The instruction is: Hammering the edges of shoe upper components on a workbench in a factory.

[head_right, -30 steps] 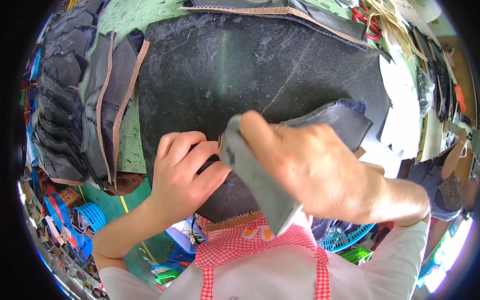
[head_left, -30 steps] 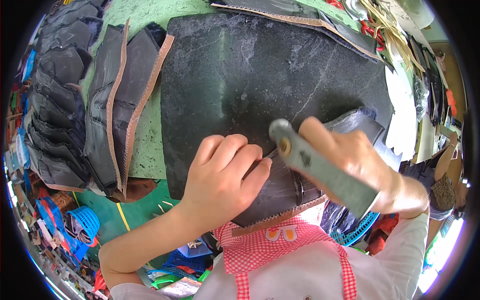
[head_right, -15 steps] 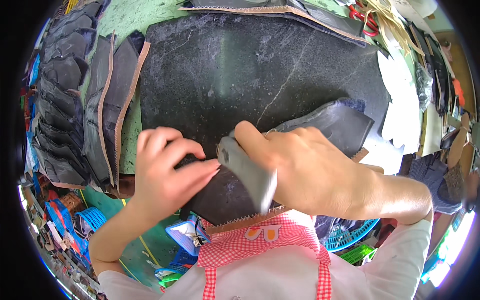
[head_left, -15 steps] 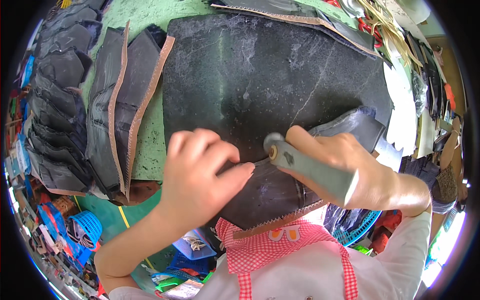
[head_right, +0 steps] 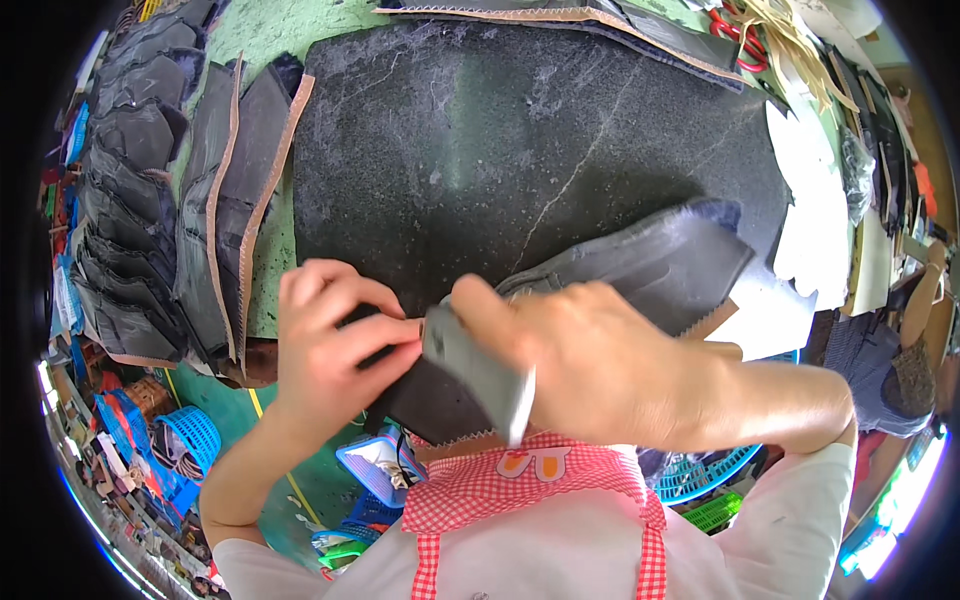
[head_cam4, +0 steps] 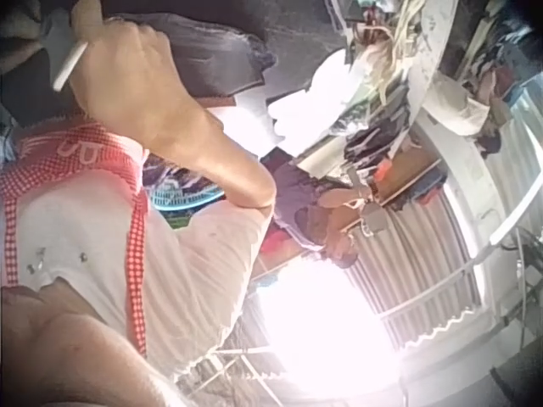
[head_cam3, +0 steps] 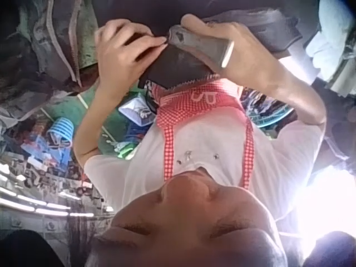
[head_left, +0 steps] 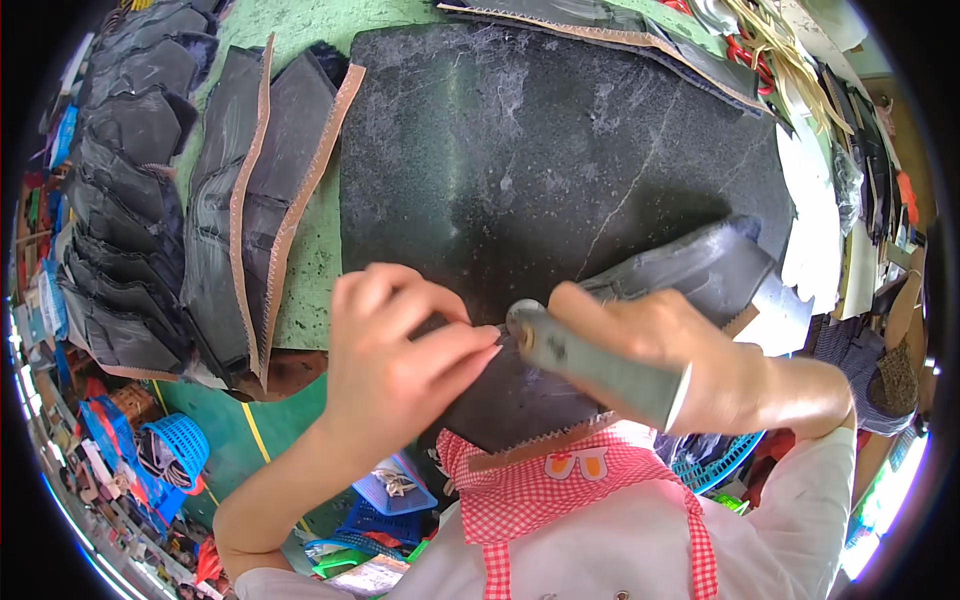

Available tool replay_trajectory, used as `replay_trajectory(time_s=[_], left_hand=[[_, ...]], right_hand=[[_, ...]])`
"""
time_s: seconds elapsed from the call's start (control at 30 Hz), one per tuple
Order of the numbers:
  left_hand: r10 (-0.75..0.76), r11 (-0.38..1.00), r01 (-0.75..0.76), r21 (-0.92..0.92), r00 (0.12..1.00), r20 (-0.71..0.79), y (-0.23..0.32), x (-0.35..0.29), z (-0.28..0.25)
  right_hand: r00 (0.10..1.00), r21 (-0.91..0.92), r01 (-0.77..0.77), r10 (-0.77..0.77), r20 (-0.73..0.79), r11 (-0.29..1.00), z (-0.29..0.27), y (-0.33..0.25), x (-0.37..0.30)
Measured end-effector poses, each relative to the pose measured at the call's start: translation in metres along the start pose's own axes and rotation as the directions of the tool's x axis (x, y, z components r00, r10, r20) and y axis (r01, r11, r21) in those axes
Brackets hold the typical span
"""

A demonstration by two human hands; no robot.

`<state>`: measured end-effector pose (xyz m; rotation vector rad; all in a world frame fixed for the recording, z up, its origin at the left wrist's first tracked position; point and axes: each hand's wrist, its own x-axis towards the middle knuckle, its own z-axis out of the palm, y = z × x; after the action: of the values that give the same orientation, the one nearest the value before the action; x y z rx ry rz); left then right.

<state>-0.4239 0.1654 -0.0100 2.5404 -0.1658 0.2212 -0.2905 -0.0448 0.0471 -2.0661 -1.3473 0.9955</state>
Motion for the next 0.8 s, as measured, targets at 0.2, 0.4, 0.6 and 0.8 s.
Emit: replay_trajectory(time_s=[0.2, 0.4, 0.6, 0.8], left_hand=[[0.04, 0.992, -0.036, 0.119, 0.999, -0.026, 0.0, -0.01, -0.004], [-0.197, 0.98, 0.197, -0.003, 0.978, -0.064, 0.006, -0.032, 0.004], [-0.248, 0.965, 0.237, -0.112, 0.964, -0.098, 0.012, -0.034, 0.012], [-0.167, 0.986, 0.166, -0.009, 0.983, -0.082, 0.023, -0.032, 0.009]], right_hand=[[0.999, -0.042, 0.038, -0.037, 0.031, 0.998, 0.009, -0.007, -0.001], [0.998, 0.092, 0.051, -0.054, 0.03, 0.994, 0.005, 0.002, -0.003], [0.999, 0.103, 0.018, -0.021, 0.029, 0.994, -0.002, 0.0, 0.003], [0.987, -0.05, 0.126, -0.13, -0.093, 0.991, 0.007, -0.004, 0.003]])
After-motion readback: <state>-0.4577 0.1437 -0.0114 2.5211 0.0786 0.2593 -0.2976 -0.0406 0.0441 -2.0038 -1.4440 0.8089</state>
